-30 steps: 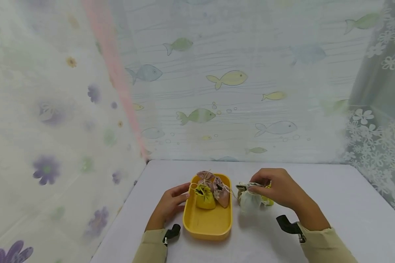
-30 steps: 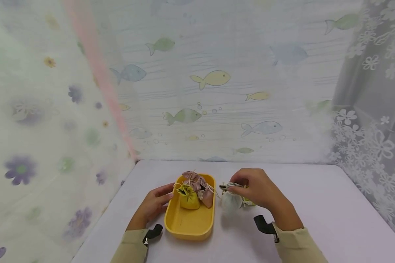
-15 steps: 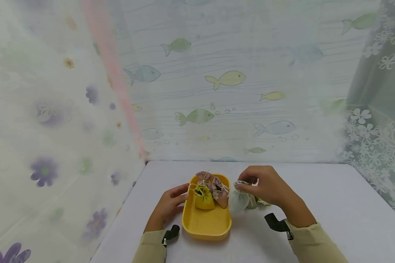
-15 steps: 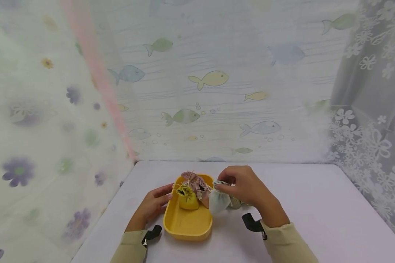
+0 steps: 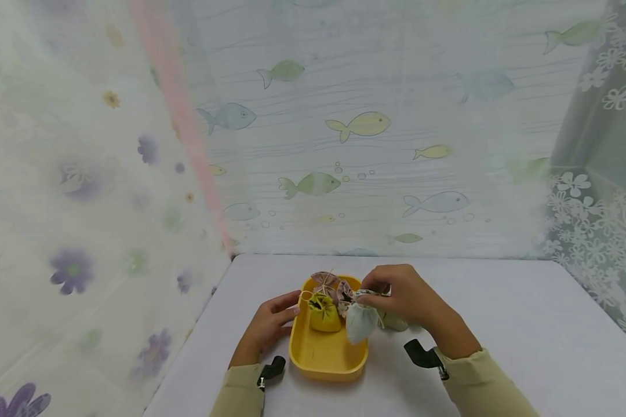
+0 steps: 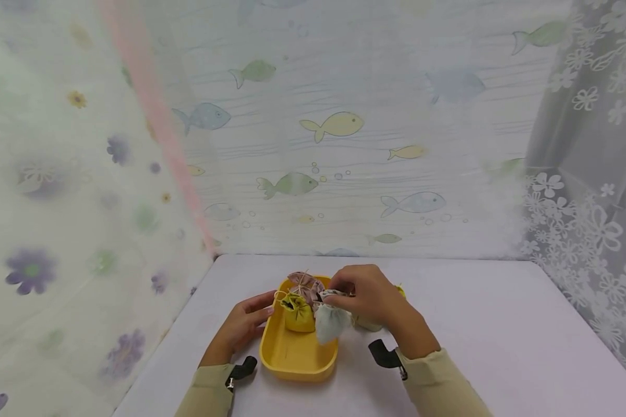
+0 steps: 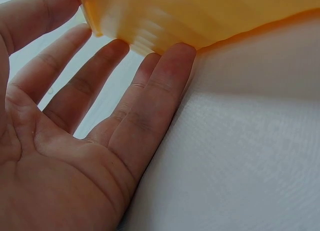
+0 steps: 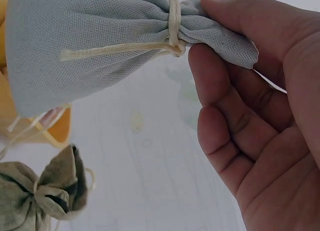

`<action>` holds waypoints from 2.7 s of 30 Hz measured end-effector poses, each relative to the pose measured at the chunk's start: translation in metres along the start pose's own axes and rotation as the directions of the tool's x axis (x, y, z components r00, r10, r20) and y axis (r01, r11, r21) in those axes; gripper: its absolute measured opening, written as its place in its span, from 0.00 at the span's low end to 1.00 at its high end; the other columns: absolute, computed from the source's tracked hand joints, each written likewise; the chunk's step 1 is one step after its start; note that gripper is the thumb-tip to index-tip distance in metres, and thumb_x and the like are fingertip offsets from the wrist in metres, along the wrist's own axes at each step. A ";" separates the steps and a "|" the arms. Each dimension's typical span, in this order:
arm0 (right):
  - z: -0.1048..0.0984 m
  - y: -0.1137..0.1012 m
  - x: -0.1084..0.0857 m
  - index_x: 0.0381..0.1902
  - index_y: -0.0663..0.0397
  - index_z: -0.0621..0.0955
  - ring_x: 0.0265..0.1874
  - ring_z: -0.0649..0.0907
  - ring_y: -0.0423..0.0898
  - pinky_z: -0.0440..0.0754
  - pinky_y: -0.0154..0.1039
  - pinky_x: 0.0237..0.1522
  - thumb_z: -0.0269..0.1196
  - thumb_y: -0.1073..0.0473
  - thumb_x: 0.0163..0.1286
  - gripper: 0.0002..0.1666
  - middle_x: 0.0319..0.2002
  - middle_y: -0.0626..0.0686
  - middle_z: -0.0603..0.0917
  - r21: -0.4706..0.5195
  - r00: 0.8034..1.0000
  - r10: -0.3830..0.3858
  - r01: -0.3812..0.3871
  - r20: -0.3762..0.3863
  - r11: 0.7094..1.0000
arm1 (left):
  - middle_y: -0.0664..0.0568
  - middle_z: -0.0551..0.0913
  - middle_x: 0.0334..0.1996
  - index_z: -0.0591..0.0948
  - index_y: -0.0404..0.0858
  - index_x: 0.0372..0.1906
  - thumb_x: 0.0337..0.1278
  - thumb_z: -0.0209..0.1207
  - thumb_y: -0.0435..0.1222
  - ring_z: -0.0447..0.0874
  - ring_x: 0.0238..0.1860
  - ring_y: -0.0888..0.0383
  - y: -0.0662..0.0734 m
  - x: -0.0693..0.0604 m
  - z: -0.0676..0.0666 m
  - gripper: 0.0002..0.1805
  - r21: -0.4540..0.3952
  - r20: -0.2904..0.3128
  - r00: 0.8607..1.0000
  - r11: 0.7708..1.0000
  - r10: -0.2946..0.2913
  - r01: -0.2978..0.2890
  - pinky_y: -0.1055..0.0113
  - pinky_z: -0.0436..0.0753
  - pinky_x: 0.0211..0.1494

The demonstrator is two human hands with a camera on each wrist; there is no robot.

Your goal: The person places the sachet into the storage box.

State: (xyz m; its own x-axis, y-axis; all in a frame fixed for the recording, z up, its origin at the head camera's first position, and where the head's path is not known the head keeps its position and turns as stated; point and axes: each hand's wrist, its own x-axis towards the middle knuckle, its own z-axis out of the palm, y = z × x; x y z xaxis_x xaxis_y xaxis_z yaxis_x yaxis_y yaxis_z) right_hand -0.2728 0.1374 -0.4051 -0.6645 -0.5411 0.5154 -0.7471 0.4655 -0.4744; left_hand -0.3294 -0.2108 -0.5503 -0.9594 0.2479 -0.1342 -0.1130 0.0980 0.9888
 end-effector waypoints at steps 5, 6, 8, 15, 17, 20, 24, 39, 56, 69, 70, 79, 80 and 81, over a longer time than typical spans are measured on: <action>0.011 0.002 0.003 0.38 0.39 0.87 0.30 0.83 0.32 0.87 0.32 0.35 0.76 0.50 0.63 0.08 0.34 0.36 0.86 0.020 0.998 0.042 -0.043 0.037 0.999 | 0.48 0.73 0.75 0.75 0.52 0.73 0.57 0.72 0.53 0.82 0.64 0.49 0.000 0.000 0.000 0.39 0.013 -0.001 1.000 1.000 0.007 -0.007 0.54 0.88 0.57; 0.013 0.002 0.004 0.38 0.39 0.87 0.30 0.83 0.32 0.87 0.32 0.35 0.76 0.50 0.63 0.08 0.34 0.36 0.86 0.028 0.998 0.051 -0.053 0.044 0.998 | 0.48 0.73 0.75 0.75 0.52 0.73 0.57 0.72 0.54 0.82 0.64 0.49 -0.001 0.001 0.000 0.39 0.014 0.001 1.000 1.000 0.009 -0.009 0.54 0.88 0.57; 0.017 0.002 0.004 0.38 0.38 0.87 0.31 0.83 0.33 0.87 0.32 0.36 0.76 0.49 0.64 0.08 0.34 0.35 0.86 0.044 0.996 0.073 -0.075 0.056 0.996 | 0.48 0.73 0.75 0.75 0.52 0.73 0.57 0.72 0.54 0.82 0.65 0.49 -0.001 0.001 -0.001 0.39 0.009 0.001 1.000 1.000 0.008 -0.008 0.54 0.88 0.57; 0.025 -0.001 0.006 0.40 0.38 0.87 0.32 0.83 0.33 0.86 0.32 0.37 0.76 0.50 0.64 0.08 0.35 0.35 0.86 0.067 0.993 0.090 -0.095 0.074 0.993 | 0.49 0.74 0.74 0.76 0.53 0.73 0.54 0.73 0.54 0.82 0.64 0.49 0.000 0.000 0.000 0.39 0.005 -0.008 1.000 1.000 0.000 0.000 0.54 0.88 0.57; 0.026 -0.003 0.007 0.40 0.38 0.87 0.32 0.83 0.33 0.86 0.32 0.37 0.76 0.51 0.64 0.08 0.35 0.35 0.86 0.074 0.995 0.072 -0.078 0.075 0.994 | 0.49 0.74 0.74 0.76 0.53 0.72 0.53 0.74 0.55 0.82 0.64 0.49 0.000 0.000 0.001 0.40 0.004 -0.011 1.000 1.000 -0.004 0.005 0.54 0.88 0.57; 0.027 -0.005 0.009 0.39 0.38 0.87 0.32 0.83 0.33 0.86 0.33 0.38 0.76 0.52 0.64 0.08 0.34 0.35 0.86 0.081 0.994 0.067 -0.074 0.083 0.994 | 0.50 0.74 0.74 0.77 0.54 0.72 0.51 0.74 0.56 0.82 0.64 0.50 0.000 0.000 0.001 0.41 0.002 -0.015 1.000 1.000 -0.009 0.009 0.55 0.88 0.57; 0.031 -0.004 0.009 0.39 0.37 0.87 0.31 0.82 0.34 0.86 0.32 0.37 0.75 0.50 0.65 0.07 0.33 0.34 0.85 0.081 0.990 0.095 -0.104 0.109 0.991 | 0.49 0.74 0.74 0.76 0.54 0.72 0.53 0.73 0.55 0.82 0.64 0.49 0.000 0.000 0.001 0.40 0.005 -0.012 1.000 1.000 -0.003 0.003 0.55 0.88 0.57; 0.052 0.013 0.012 0.34 0.38 0.84 0.29 0.79 0.34 0.82 0.31 0.34 0.76 0.53 0.64 0.08 0.30 0.34 0.81 -0.104 0.962 0.233 -0.220 0.140 0.970 | 0.50 0.74 0.74 0.76 0.54 0.72 0.55 0.73 0.55 0.82 0.66 0.49 -0.001 0.000 0.001 0.39 0.004 -0.013 1.000 1.000 0.003 -0.003 0.55 0.88 0.58; 0.066 0.020 0.011 0.37 0.37 0.84 0.29 0.77 0.35 0.79 0.32 0.33 0.75 0.47 0.65 0.09 0.30 0.33 0.80 -0.165 0.947 0.270 -0.242 0.175 0.956 | 0.50 0.74 0.73 0.76 0.54 0.72 0.55 0.73 0.55 0.83 0.63 0.50 0.001 -0.001 0.002 0.39 0.004 -0.019 1.000 1.000 -0.003 0.003 0.55 0.88 0.57; 0.052 0.011 0.007 0.40 0.43 0.86 0.32 0.81 0.37 0.81 0.32 0.34 0.76 0.46 0.63 0.14 0.32 0.35 0.82 -0.139 0.966 0.237 -0.222 0.100 0.965 | 0.50 0.75 0.73 0.77 0.55 0.71 0.55 0.73 0.55 0.82 0.65 0.50 -0.001 0.001 0.000 0.38 -0.003 -0.015 1.000 1.000 -0.001 0.001 0.55 0.88 0.57; 0.050 0.010 0.005 0.41 0.44 0.87 0.33 0.81 0.38 0.81 0.32 0.35 0.76 0.46 0.63 0.14 0.33 0.36 0.83 -0.138 0.968 0.235 -0.222 0.089 0.965 | 0.50 0.75 0.73 0.77 0.55 0.71 0.55 0.73 0.55 0.82 0.65 0.50 -0.001 0.001 0.000 0.38 -0.004 -0.015 1.000 1.000 -0.002 0.001 0.55 0.88 0.57; 0.034 0.017 -0.012 0.42 0.44 0.88 0.38 0.84 0.41 0.86 0.41 0.41 0.77 0.50 0.63 0.12 0.40 0.45 0.88 -0.107 0.955 0.282 -0.291 -0.089 0.951 | 0.50 0.74 0.73 0.77 0.54 0.72 0.55 0.73 0.55 0.82 0.64 0.50 0.000 0.000 0.001 0.38 -0.012 -0.001 1.000 1.000 0.003 -0.003 0.55 0.88 0.57; 0.033 0.018 -0.014 0.42 0.44 0.88 0.38 0.84 0.41 0.86 0.42 0.42 0.77 0.50 0.62 0.12 0.41 0.45 0.88 -0.111 0.954 0.282 -0.293 -0.107 0.950 | 0.50 0.74 0.73 0.77 0.54 0.72 0.55 0.73 0.55 0.82 0.64 0.50 0.000 0.000 0.001 0.38 -0.011 -0.001 1.000 1.000 0.004 -0.004 0.55 0.88 0.57; 0.031 0.019 -0.016 0.42 0.43 0.88 0.39 0.84 0.42 0.87 0.43 0.42 0.77 0.51 0.62 0.12 0.41 0.45 0.88 -0.117 0.952 0.280 -0.294 -0.123 0.949 | 0.50 0.75 0.73 0.77 0.54 0.72 0.55 0.73 0.55 0.82 0.64 0.50 0.000 0.000 0.000 0.38 -0.009 -0.003 1.000 1.000 0.004 -0.004 0.55 0.88 0.57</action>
State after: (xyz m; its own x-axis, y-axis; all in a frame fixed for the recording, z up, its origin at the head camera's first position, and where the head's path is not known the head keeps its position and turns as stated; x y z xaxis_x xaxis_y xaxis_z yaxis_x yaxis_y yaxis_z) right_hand -0.2757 0.1333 -0.4450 -0.8442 -0.2988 0.4451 -0.5150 0.6825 -0.5186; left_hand -0.3288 -0.2105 -0.5507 -0.9607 0.2454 -0.1297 -0.1112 0.0880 0.9899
